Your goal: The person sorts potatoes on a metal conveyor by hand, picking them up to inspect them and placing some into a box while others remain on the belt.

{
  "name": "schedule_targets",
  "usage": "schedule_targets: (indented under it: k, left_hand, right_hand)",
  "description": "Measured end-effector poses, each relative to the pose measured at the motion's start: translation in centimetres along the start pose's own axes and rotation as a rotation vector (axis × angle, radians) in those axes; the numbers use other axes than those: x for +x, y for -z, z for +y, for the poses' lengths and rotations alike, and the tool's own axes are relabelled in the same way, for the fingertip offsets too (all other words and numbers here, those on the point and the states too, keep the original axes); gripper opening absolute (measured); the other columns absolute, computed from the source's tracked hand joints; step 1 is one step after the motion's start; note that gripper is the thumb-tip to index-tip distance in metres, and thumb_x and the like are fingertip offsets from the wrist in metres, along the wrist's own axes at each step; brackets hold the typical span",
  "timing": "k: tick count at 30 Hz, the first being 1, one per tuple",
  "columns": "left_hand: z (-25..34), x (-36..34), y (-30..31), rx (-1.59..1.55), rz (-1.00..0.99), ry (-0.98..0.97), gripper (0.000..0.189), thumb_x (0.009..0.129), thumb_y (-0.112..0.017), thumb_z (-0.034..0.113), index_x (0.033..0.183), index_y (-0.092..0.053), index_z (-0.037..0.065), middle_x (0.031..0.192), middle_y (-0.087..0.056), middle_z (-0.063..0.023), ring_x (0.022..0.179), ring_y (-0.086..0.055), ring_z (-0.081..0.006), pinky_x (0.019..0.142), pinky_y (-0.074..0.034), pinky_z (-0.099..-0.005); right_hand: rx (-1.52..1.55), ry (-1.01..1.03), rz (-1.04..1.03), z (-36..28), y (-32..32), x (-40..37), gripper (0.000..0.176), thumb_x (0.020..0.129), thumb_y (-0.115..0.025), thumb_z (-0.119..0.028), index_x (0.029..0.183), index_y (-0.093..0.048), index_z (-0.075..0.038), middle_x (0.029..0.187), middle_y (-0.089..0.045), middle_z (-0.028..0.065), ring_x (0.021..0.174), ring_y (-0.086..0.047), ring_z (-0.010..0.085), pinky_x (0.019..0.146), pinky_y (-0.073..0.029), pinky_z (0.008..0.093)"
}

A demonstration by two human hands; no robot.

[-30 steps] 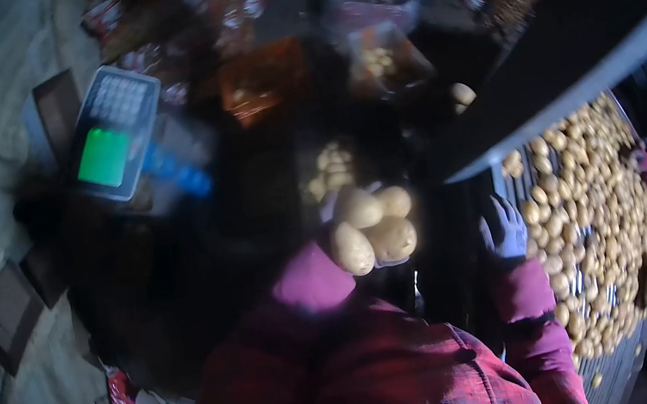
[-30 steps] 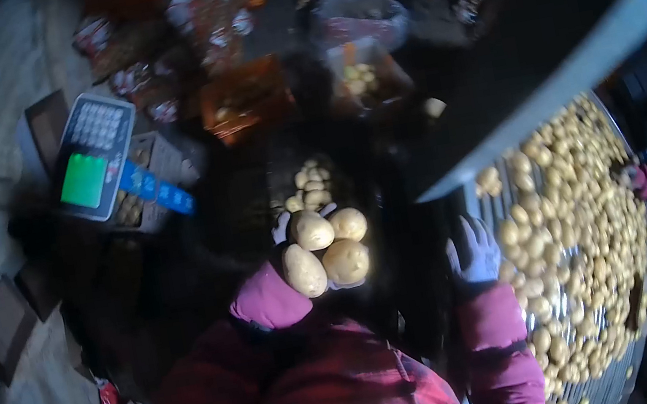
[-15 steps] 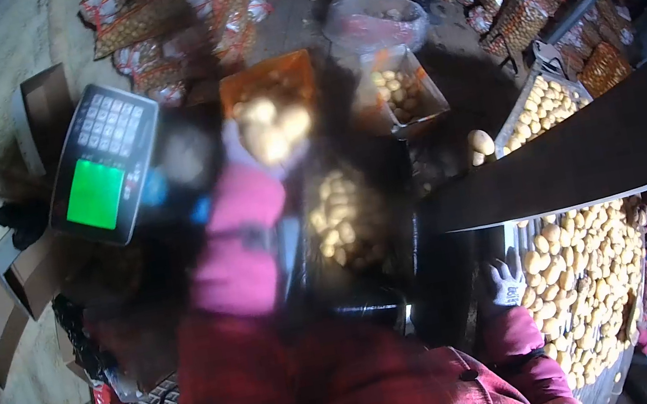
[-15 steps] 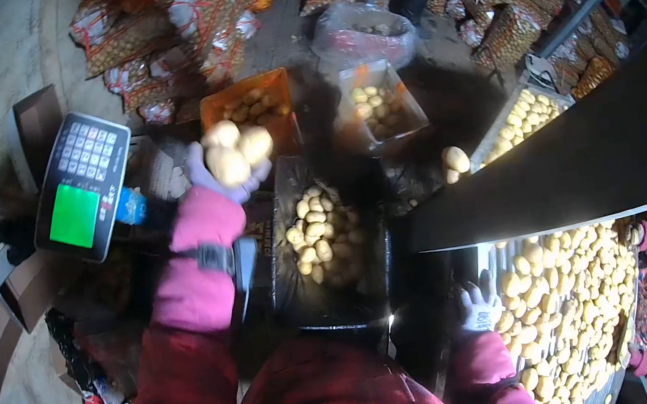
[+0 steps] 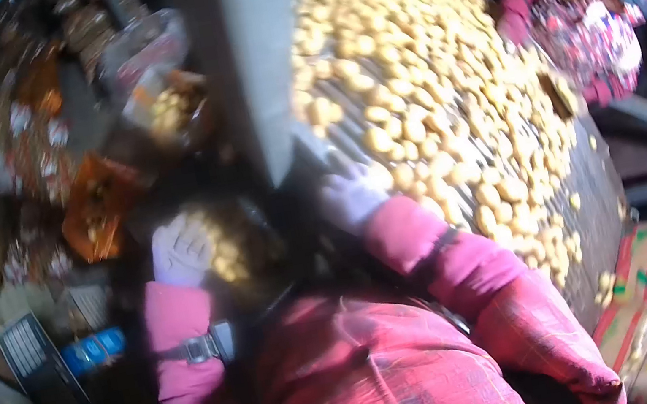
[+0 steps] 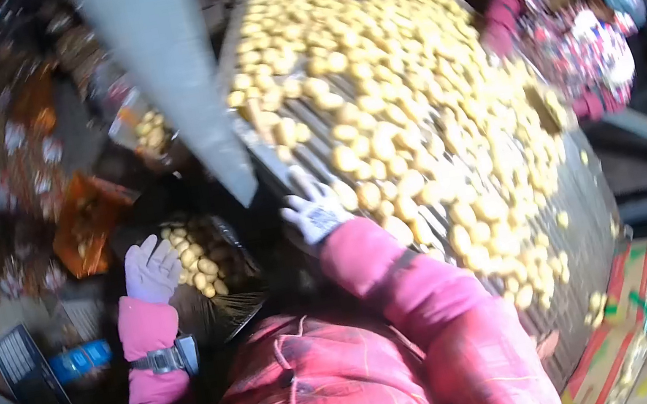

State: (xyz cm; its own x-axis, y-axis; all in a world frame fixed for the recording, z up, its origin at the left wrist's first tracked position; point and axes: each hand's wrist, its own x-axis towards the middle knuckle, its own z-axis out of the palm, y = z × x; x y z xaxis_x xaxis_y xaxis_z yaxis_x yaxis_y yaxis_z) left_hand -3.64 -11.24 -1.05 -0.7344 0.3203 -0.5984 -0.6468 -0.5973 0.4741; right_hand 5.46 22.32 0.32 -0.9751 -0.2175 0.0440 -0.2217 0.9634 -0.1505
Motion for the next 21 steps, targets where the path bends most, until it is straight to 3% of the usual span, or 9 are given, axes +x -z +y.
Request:
schedule_targets:
  k: [3, 5, 6, 9, 11, 13, 15, 16, 21]
  left_hand:
    - [-3.3, 4.3, -3.1, -0.147, -0.929, 0.338, 0.043, 0.094, -0.041, 0.041, 0.122, -0.051, 0.009, 0.099, -0.059, -0.0110, 0.085, -0.056, -0.0262, 0.074, -0.047, -0.0366]
    - [-5.7, 0.1, -9.8, 0.472, -0.194, 0.054, 0.042, 0.094, -0.041, 0.039, 0.121, -0.051, 0.008, 0.103, -0.059, -0.0122, 0.088, -0.057, -0.0271, 0.078, -0.047, -0.0369]
    - [-7.1, -0.9, -12.1, 0.498, -0.200, 0.072, 0.042, 0.094, -0.041, 0.039, 0.121, -0.051, 0.008, 0.103, -0.059, -0.0122, 0.088, -0.057, -0.0271, 0.078, -0.047, -0.0369]
    - [-12.4, -1.5, -16.6, 0.875, -0.390, -0.057, 0.038, 0.093, -0.044, 0.033, 0.119, -0.053, 0.005, 0.109, -0.059, -0.0132, 0.096, -0.058, -0.0267, 0.084, -0.047, -0.0375]
    - [-16.3, -1.4, -17.5, 1.389, -0.748, -0.699, 0.037, 0.089, -0.053, 0.026, 0.118, -0.055, 0.003, 0.115, -0.057, -0.0155, 0.103, -0.057, -0.0297, 0.087, -0.046, -0.0382]
    - [-18.7, -1.7, -19.3, 1.651, -1.005, -1.039, 0.040, 0.082, -0.060, 0.023, 0.115, -0.056, 0.001, 0.116, -0.056, -0.0172, 0.106, -0.055, -0.0329, 0.091, -0.043, -0.0403]
    - [-21.0, -2.9, -20.7, 1.869, -1.048, -0.984, 0.051, 0.076, -0.064, 0.028, 0.121, -0.053, 0.007, 0.126, -0.048, -0.0202, 0.119, -0.043, -0.0392, 0.098, -0.033, -0.0486]
    - [-21.9, -2.6, -21.3, 1.901, -1.071, -1.014, 0.057, 0.075, -0.065, 0.032, 0.125, -0.051, 0.009, 0.130, -0.045, -0.0208, 0.121, -0.041, -0.0405, 0.099, -0.032, -0.0504]
    - [-25.2, 0.9, -26.7, 2.207, -1.092, -0.884, 0.081, 0.070, -0.067, 0.051, 0.137, -0.040, 0.014, 0.141, -0.031, -0.0238, 0.133, -0.024, -0.0415, 0.106, -0.019, -0.0533]
  right_hand:
    - [0.164, 0.009, 0.120, -0.1, 1.1, -0.9, 0.034, 0.078, -0.060, -0.032, 0.108, -0.062, -0.015, 0.118, -0.055, 0.0063, 0.126, -0.036, 0.0341, 0.097, -0.035, 0.0494]
    - [0.278, 0.004, 0.263, -0.1, 2.1, -3.3, 0.035, 0.080, -0.059, -0.029, 0.109, -0.061, -0.012, 0.117, -0.056, 0.0087, 0.119, -0.044, 0.0313, 0.095, -0.037, 0.0454]
    - [0.308, -0.024, 0.300, 0.2, 2.5, -5.1, 0.034, 0.080, -0.059, -0.028, 0.109, -0.060, -0.011, 0.116, -0.056, 0.0094, 0.116, -0.046, 0.0315, 0.094, -0.038, 0.0451]
    - [0.338, -0.163, 0.363, 3.0, 5.9, -11.7, 0.036, 0.077, -0.061, -0.024, 0.109, -0.059, -0.009, 0.112, -0.055, 0.0143, 0.106, -0.051, 0.0334, 0.090, -0.041, 0.0435]
    - [0.141, -0.300, 0.366, 6.4, 5.8, -17.7, 0.039, 0.076, -0.061, -0.024, 0.111, -0.058, -0.008, 0.113, -0.055, 0.0169, 0.104, -0.052, 0.0353, 0.088, -0.042, 0.0443]
    - [0.143, -0.585, 0.395, 8.2, 8.1, -22.8, 0.043, 0.075, -0.062, -0.025, 0.114, -0.058, -0.008, 0.116, -0.054, 0.0180, 0.107, -0.051, 0.0364, 0.090, -0.042, 0.0452]
    - [-0.091, -0.739, 0.379, 9.6, 7.7, -27.7, 0.050, 0.074, -0.064, -0.028, 0.119, -0.057, -0.009, 0.122, -0.052, 0.0179, 0.111, -0.049, 0.0373, 0.093, -0.039, 0.0483]
    - [-0.028, -0.832, 0.324, 10.2, 7.3, -29.4, 0.065, 0.069, -0.068, -0.037, 0.127, -0.052, -0.013, 0.130, -0.047, 0.0176, 0.118, -0.043, 0.0400, 0.097, -0.035, 0.0506]
    - [-0.046, -0.880, 0.101, 11.6, 5.6, -28.6, 0.091, 0.061, -0.071, -0.053, 0.139, -0.037, -0.020, 0.144, -0.029, 0.0161, 0.133, -0.023, 0.0423, 0.104, -0.025, 0.0557]
